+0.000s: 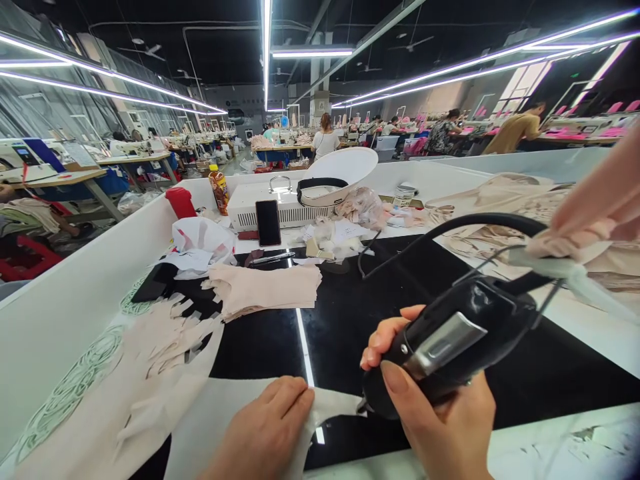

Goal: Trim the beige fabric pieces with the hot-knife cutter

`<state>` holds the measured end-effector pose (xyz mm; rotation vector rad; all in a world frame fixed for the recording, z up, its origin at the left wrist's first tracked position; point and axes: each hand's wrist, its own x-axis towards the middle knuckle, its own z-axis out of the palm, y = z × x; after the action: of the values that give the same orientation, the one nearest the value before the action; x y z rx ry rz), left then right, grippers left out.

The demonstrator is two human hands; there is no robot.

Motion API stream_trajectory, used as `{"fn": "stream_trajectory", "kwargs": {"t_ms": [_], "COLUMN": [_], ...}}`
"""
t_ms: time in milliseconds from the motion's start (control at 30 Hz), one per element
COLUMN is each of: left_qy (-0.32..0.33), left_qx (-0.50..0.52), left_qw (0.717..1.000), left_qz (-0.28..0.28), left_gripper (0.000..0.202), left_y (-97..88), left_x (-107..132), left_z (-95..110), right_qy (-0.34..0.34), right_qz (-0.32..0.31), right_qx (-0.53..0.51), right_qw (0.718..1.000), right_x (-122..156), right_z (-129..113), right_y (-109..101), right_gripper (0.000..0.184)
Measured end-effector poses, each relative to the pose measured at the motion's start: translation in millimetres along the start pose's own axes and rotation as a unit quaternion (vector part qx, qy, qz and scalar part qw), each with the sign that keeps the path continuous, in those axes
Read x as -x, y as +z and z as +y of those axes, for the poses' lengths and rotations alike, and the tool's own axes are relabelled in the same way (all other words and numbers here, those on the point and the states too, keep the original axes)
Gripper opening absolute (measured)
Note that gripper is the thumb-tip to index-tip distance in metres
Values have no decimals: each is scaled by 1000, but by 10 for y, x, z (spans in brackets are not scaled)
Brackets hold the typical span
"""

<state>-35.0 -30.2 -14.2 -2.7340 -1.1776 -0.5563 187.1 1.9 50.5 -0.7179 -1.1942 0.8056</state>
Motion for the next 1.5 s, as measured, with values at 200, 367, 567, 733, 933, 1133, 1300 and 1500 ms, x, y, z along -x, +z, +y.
{"fn": "stream_trajectory", "kwargs": {"t_ms": [200,367,567,733,933,1133,1300,1500], "left_qy": [15,20,-18,-15,21,47,56,63], "left_qx": [-66,-127,-150,-179,-206,-231,-231,-222], "left_qw": [998,992,988,983,976,969,968,970], "left_qz": [17,13,26,27,69,70,83,70], "left_gripper": [27,33,64,64,59,65,68,65], "left_y": [8,237,363,377,411,404,400,327], "left_x": [-63,-11,39,75,119,164,183,184], "left_z": [86,158,256,294,245,227,279,265], "right_qy": [25,18,15,43,47,24,31,30], "right_qz": [35,20,7,73,54,3,11,-25], "right_qx": [-16,-10,-15,-23,-31,-80,-71,-65], "right_qw": [999,1000,1000,996,997,997,997,997], "right_x": [47,43,32,91,85,-5,-7,6], "right_z": [-43,-35,-25,-92,-70,2,25,30], "right_y": [123,104,68,220,149,102,159,95], "right_gripper": [40,40,40,39,37,37,34,36]}}
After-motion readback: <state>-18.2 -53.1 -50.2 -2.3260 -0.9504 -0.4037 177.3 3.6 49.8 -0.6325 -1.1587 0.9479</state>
